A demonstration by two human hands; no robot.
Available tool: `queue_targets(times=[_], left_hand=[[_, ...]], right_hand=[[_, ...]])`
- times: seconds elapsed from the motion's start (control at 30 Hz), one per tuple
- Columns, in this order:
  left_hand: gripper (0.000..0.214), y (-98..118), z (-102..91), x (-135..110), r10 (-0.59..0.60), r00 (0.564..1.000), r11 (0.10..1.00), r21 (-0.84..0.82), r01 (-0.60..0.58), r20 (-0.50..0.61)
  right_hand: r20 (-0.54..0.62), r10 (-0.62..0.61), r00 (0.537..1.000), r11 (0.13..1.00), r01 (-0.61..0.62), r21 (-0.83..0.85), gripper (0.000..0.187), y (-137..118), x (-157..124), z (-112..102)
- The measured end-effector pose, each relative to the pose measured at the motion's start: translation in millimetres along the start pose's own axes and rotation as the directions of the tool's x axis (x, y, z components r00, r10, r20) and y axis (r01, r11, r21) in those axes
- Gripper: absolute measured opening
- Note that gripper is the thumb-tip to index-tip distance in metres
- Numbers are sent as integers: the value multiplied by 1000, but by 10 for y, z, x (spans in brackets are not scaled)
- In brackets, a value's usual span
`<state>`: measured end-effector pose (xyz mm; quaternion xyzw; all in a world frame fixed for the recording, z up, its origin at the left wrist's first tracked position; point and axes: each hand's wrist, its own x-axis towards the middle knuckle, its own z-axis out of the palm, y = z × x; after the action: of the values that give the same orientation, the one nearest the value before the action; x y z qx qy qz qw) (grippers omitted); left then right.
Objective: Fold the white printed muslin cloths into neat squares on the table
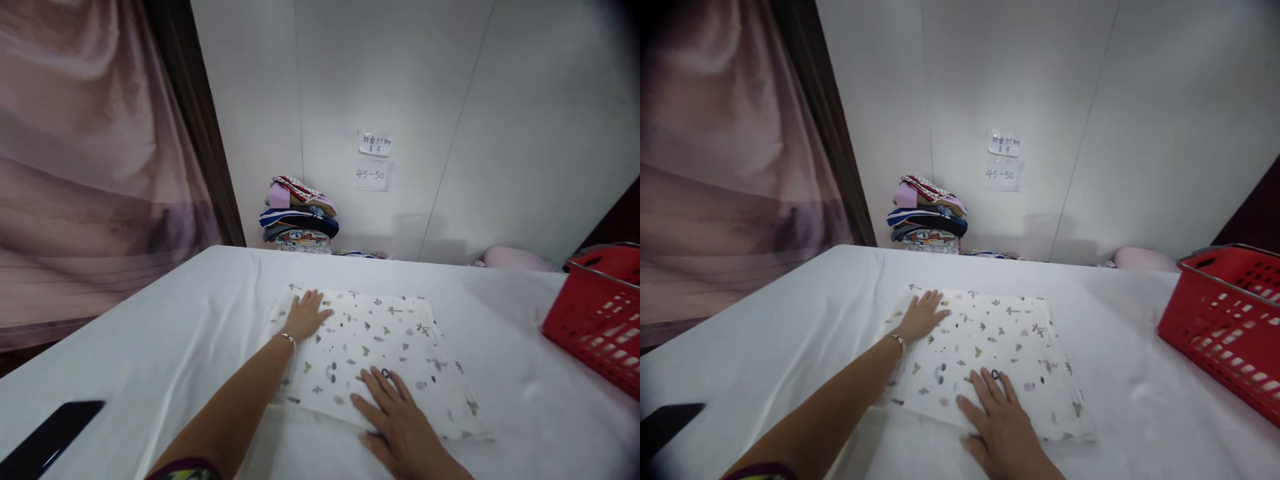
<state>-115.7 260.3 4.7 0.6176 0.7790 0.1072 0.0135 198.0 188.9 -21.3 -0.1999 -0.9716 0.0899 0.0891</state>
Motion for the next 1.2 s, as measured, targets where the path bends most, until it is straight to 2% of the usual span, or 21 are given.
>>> queue_targets(times=[0.1,0.27,0.37,0.47,0.5,0.57,0.63,0.73,0.83,0.93,1.0,1.1,1.13,1.17,1.2], left_hand=[[64,82,133,60,0,995,1000,12,-1,98],[64,70,83,87,-10,995,1000,23,7,100],[63,103,25,-104,6,990,1000,13,-8,138],[63,117,28,-506,100,984,995,-5,-100,145],[63,107,40,-658,154,979,988,-8,-154,136],[60,67,66,-925,252,967,968,9,-253,29],[51,27,73,-1087,312,948,950,19,-312,-64],[43,29,31,-1138,335,929,941,15,-337,-158],[45,79,-29,-1158,333,915,940,2,-341,-227],[47,43,-43,-1324,349,905,935,25,-354,-242],[47,-61,-24,-1486,344,906,938,47,-343,-245],[48,-217,8,-1659,292,925,956,51,-288,-241],[47,-226,8,-1679,262,935,965,44,-259,-241],[46,-197,0,-1680,234,942,972,30,-234,-242],[44,-124,-17,-1664,219,945,975,9,-223,-243]], right_hand=[[18,30,999,999,-31,24,57,-40,7,-67],[43,47,998,997,-50,56,55,-92,21,-165],[40,58,997,996,-61,71,53,-96,27,-200],[44,72,996,993,-76,92,52,-96,30,-235],[44,76,996,992,-80,97,52,-98,31,-245],[41,76,996,992,-79,98,53,-104,30,-260],[38,72,997,993,-76,91,53,-116,32,-269],[28,95,995,992,-97,87,52,-144,37,-285],[33,107,994,988,-110,105,51,-160,3,-320],[84,112,990,985,-122,124,54,-111,-169,-375],[109,150,983,979,-163,119,56,-31,-392,-420],[37,274,961,954,-276,120,49,143,-825,-494],[-28,329,944,935,-321,150,44,209,-966,-518],[-116,404,907,903,-375,208,39,277,-1092,-540],[-215,506,835,848,-437,301,35,344,-1195,-560]])
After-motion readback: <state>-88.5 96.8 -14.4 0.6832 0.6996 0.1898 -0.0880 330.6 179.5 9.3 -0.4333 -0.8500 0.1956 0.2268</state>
